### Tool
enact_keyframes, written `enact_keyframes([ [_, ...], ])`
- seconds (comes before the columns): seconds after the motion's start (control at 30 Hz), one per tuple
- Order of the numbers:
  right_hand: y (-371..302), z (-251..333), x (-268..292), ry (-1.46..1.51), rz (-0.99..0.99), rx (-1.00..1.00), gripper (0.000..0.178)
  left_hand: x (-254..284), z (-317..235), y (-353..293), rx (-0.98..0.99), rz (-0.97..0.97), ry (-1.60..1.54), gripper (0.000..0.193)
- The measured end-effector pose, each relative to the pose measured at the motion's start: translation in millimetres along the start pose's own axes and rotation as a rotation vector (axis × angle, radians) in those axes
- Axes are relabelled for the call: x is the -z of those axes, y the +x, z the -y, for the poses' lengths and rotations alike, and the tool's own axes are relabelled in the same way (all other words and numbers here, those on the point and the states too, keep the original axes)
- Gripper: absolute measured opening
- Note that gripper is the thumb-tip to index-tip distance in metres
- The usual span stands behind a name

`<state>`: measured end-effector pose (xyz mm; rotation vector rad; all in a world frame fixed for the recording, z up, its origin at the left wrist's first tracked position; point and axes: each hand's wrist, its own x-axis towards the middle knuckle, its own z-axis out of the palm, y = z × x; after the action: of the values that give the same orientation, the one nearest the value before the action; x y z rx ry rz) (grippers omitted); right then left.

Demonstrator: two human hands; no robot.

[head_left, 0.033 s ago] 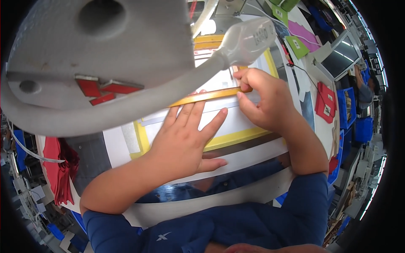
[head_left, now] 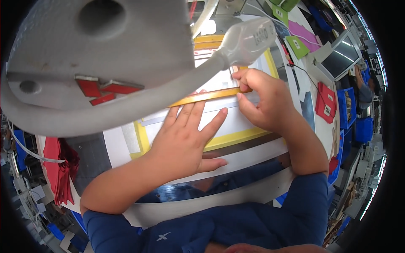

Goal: Operating an automatic sewing machine to stitch labels onto red leather pieces and trimming excess thread.

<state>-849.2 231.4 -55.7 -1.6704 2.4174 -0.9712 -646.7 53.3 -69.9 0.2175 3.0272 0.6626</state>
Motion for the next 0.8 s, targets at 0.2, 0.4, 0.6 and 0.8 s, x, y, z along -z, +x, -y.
enact_keyframes([
  [0.2, 0.9, 4.0, -0.2, 0.014, 0.083, 0.036, 0.020, -0.4, 0.3, 0.0, 0.000, -0.001, 0.010, 0.104],
  [0.4, 6.5, 15.5, 3.3, -0.077, 0.215, 0.003, 0.018, 1.1, -1.6, -1.6, 0.025, 0.030, -0.018, 0.105],
  [0.6, 10.0, 16.2, 6.1, -0.168, 0.262, 0.013, 0.020, -6.3, -2.6, -19.1, 0.034, -0.083, 0.067, 0.102],
  [0.8, 35.0, 33.8, -6.6, -0.154, 0.327, 0.214, 0.022, -12.7, -2.4, -23.6, 0.017, -0.145, 0.094, 0.097],
])
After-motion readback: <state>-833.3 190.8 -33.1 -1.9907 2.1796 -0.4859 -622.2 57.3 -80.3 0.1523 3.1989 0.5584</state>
